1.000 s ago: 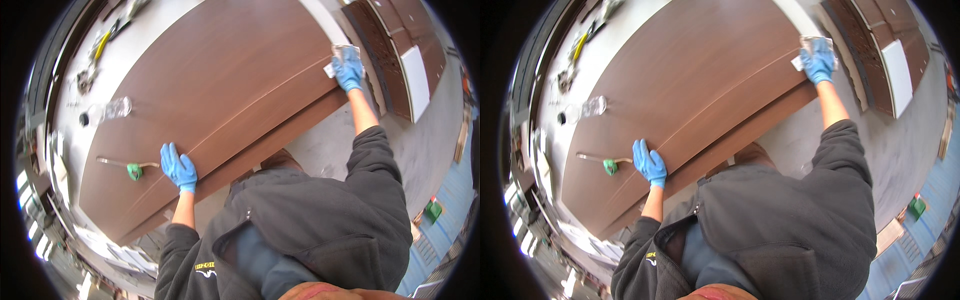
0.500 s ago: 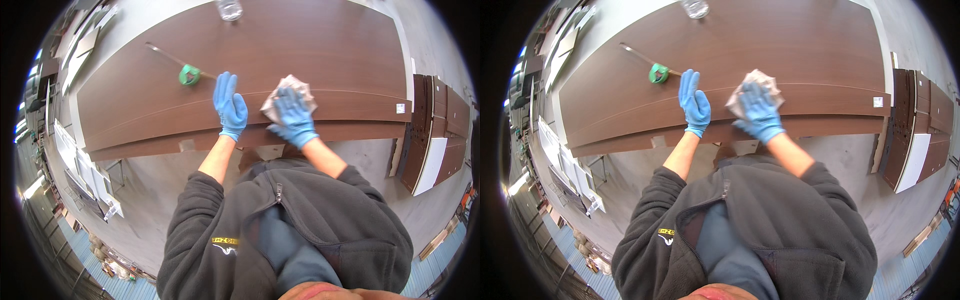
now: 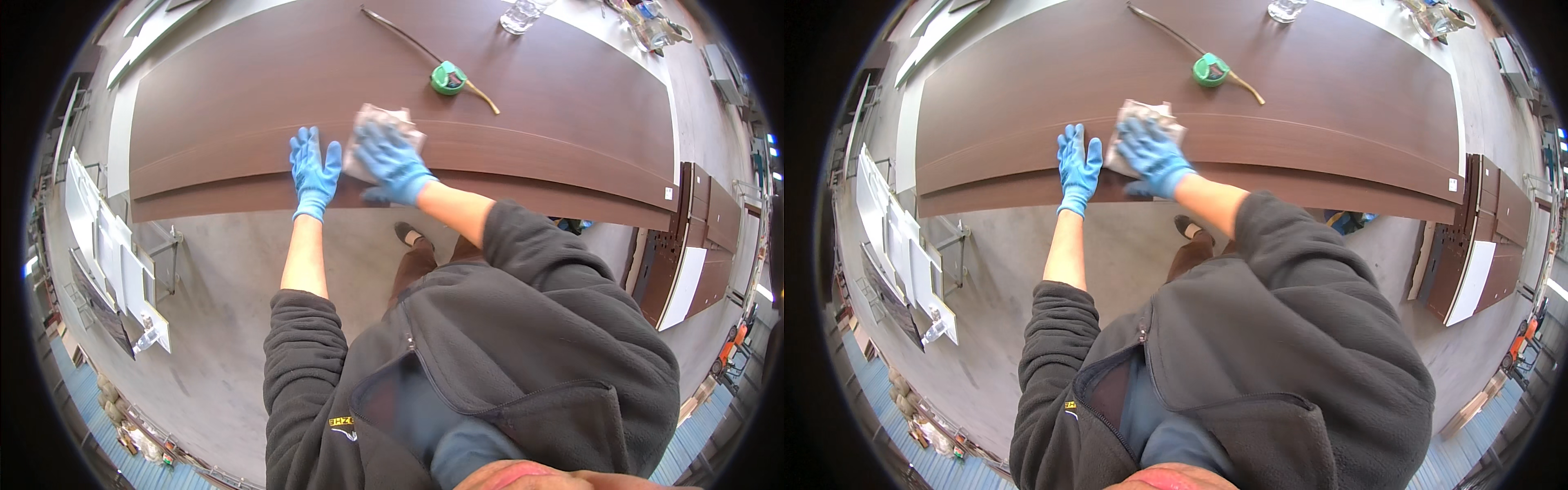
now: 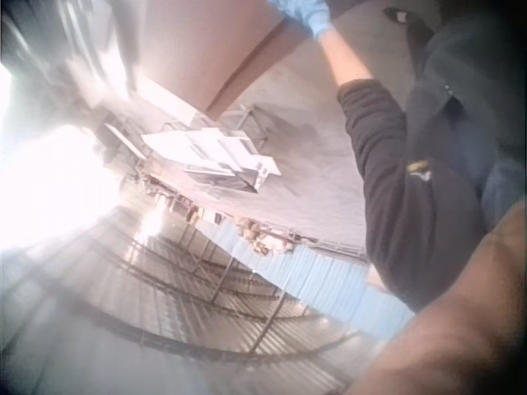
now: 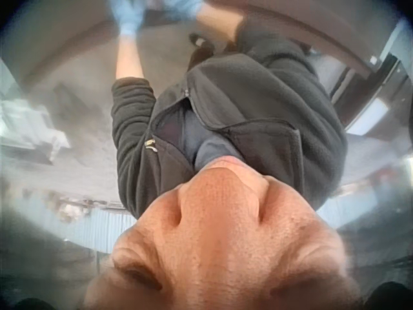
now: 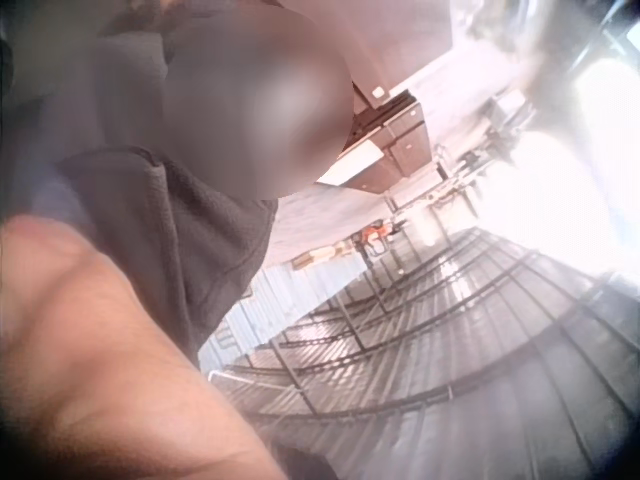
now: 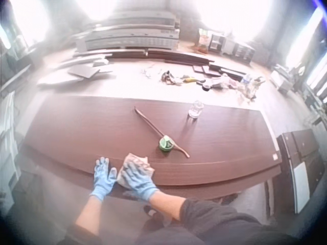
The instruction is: The person wipes a brown wooden panel with a cloth, then stacks it with other panels. They pick up a white panel and place it on top of the brown panels, aligning it carefully. The person continues to handle and stack various wooden panels in a workshop setting.
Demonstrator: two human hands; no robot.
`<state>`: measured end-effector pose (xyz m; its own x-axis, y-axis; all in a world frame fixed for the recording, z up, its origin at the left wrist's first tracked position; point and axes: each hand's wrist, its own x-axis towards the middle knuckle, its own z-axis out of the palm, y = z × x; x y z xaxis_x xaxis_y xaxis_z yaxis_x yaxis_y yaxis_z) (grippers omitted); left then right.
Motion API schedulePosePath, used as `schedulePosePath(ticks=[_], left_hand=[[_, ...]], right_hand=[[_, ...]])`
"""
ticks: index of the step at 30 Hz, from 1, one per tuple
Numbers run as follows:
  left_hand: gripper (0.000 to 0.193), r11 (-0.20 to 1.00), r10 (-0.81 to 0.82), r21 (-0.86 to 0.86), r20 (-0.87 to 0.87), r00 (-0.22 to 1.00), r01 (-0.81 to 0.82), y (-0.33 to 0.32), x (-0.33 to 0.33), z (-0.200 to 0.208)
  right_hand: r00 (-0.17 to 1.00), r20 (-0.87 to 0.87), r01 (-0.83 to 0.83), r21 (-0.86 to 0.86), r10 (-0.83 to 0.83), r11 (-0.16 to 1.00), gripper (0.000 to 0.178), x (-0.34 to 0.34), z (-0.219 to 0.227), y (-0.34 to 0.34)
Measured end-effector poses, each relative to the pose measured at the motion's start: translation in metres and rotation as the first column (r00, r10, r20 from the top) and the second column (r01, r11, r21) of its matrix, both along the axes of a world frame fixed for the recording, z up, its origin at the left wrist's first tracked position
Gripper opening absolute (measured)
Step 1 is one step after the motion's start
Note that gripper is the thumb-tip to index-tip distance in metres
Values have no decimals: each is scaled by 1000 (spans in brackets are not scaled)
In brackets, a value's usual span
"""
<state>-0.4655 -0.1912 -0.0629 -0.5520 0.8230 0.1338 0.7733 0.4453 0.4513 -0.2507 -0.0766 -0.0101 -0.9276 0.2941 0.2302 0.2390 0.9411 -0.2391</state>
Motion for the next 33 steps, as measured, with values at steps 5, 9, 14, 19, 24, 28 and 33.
schedulePosePath(ticks=[5, 9, 14, 19, 24, 28, 33], left_hand=[[46, 983, -54, 176, 571, 819, -58, -22, -55, 38], [42, 936, 2, 351, 59, 998, -23, -47, -151, 50], [77, 973, 206, -61, -227, 952, -225, -85, -256, 32], [87, 982, 58, -163, -200, 978, -91, -108, -274, 16], [65, 988, -3, -156, 62, 998, 12, -119, -303, 46], [50, 996, 68, 16, 495, 866, -88, -124, -333, 62], [45, 982, -97, 153, -108, 989, 113, -117, -398, 49]], right_hand=[[999, 22, -25, 16, 25, 1000, 98, 6, 1, 3], [976, 58, 192, 231, -210, 954, 104, 159, 6, 56], [956, 178, 199, 193, -234, 961, 108, 152, -11, 60], [986, 154, 66, -52, -57, 996, 107, -101, -18, -27], [991, -5, -131, -159, 132, 978, 99, -331, 1, -101], [998, -68, -28, -196, 15, 980, 97, -311, -14, -98], [745, 92, 647, 143, -661, 749, 58, -111, -19, -33]])
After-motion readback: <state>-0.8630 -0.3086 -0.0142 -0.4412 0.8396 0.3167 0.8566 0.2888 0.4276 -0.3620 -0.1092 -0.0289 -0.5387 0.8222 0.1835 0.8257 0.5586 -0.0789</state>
